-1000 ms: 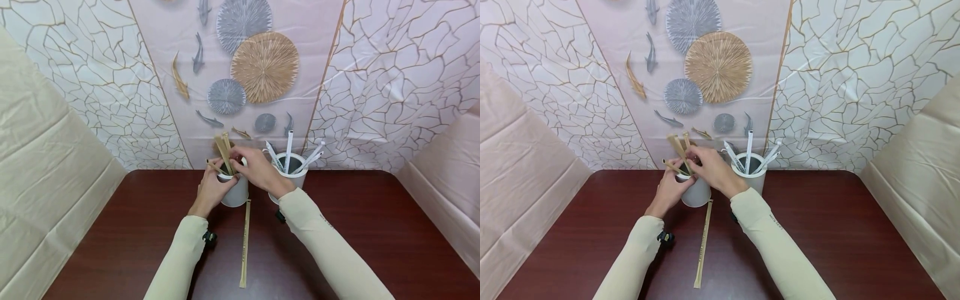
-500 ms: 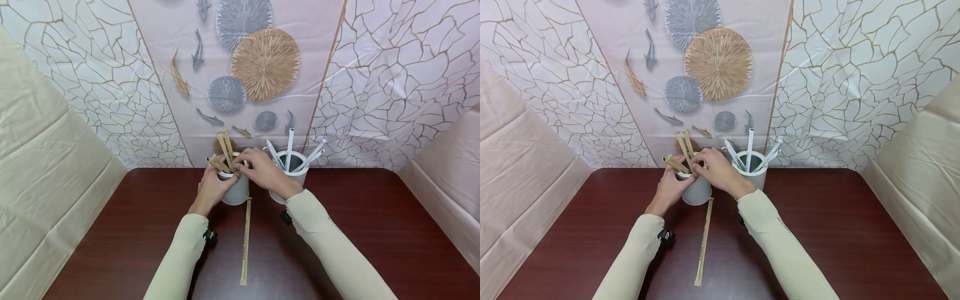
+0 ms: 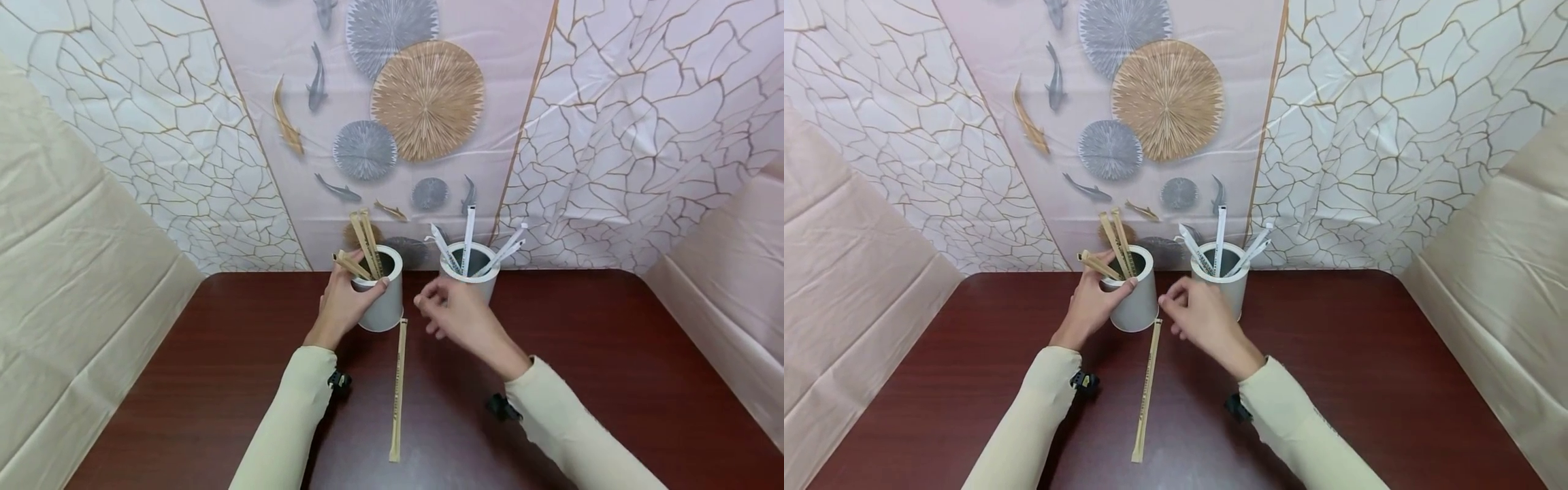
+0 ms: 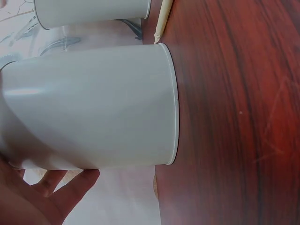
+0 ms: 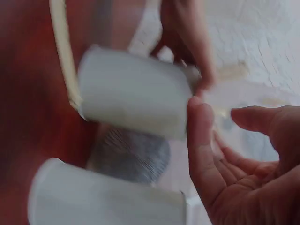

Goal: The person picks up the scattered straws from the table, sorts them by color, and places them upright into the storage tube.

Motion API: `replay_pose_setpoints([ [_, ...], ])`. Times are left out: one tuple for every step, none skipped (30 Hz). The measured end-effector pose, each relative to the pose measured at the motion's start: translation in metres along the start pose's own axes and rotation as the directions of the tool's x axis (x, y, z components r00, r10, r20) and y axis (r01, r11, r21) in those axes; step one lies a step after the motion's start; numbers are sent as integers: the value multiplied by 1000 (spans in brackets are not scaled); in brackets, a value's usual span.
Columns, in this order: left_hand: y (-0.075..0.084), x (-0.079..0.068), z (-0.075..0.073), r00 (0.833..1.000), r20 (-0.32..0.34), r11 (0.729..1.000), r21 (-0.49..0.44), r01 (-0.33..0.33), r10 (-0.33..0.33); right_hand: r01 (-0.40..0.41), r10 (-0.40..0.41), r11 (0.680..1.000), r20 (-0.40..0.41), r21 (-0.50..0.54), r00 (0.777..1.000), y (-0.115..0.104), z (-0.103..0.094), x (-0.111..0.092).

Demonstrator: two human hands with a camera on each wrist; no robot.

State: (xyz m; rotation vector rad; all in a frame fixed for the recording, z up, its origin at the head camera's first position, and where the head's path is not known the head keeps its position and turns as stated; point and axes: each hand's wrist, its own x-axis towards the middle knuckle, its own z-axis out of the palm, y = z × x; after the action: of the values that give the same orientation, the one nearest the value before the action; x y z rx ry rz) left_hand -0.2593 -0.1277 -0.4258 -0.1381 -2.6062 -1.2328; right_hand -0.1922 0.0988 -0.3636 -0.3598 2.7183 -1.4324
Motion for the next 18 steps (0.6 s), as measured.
replay_pose_setpoints([
  [0,0,-1,1000,0,1000,0,3,-3,-40,40,999,16,2,999,3,6,-4],
  [0,1,-2,1000,0,1000,-1,3,-3,-73,73,997,35,-2,997,7,13,-8],
  [1,1,-2,1000,-2,1000,-3,4,-4,-107,107,994,52,-10,993,11,20,-12],
  [1,2,-3,1000,-5,1000,-5,4,-4,-133,134,991,69,-17,989,15,27,-15],
  [1,2,-3,1000,-6,1000,-6,2,-2,-160,162,987,85,-25,983,20,34,-18],
  [1,2,-4,1000,-5,1000,-6,1,-1,-185,187,982,100,-30,977,24,41,-21],
  [1,3,-4,1000,-2,1000,-8,-2,2,-204,207,978,114,-32,972,28,47,-23],
  [1,3,-3,1000,0,1000,-9,-3,3,-217,220,976,124,-33,968,31,53,-25],
  [1,3,-3,1000,3,1000,-11,-4,4,-223,227,974,131,-43,965,34,59,-27],
  [1,3,-3,1000,6,1000,-8,-3,3,-226,232,972,135,-58,963,36,64,-28],
  [1,3,-2,1000,9,1000,-9,-2,2,-227,236,971,136,-77,962,37,69,-28],
  [0,3,-2,1000,11,1000,-11,-1,1,-224,237,969,137,-99,962,38,74,-28],
  [0,2,-1,1000,12,1000,-12,0,0,-220,237,967,138,-125,962,38,79,-27],
  [0,1,-1,1000,12,1000,-14,2,-1,-217,238,965,141,-150,961,38,83,-26],
  [0,1,-1,1000,13,1000,-16,1,-1,-216,242,961,144,-170,960,37,86,-25],
  [0,0,-1,1000,13,1000,-18,0,0,-220,249,957,147,-192,957,37,89,-22],
  [0,-1,-1,1000,14,1000,-22,-1,1,-221,253,954,147,-205,956,37,92,-20],
  [0,-1,-1,1000,14,1000,-23,-3,3,-221,256,950,146,-219,955,38,95,-17],
])
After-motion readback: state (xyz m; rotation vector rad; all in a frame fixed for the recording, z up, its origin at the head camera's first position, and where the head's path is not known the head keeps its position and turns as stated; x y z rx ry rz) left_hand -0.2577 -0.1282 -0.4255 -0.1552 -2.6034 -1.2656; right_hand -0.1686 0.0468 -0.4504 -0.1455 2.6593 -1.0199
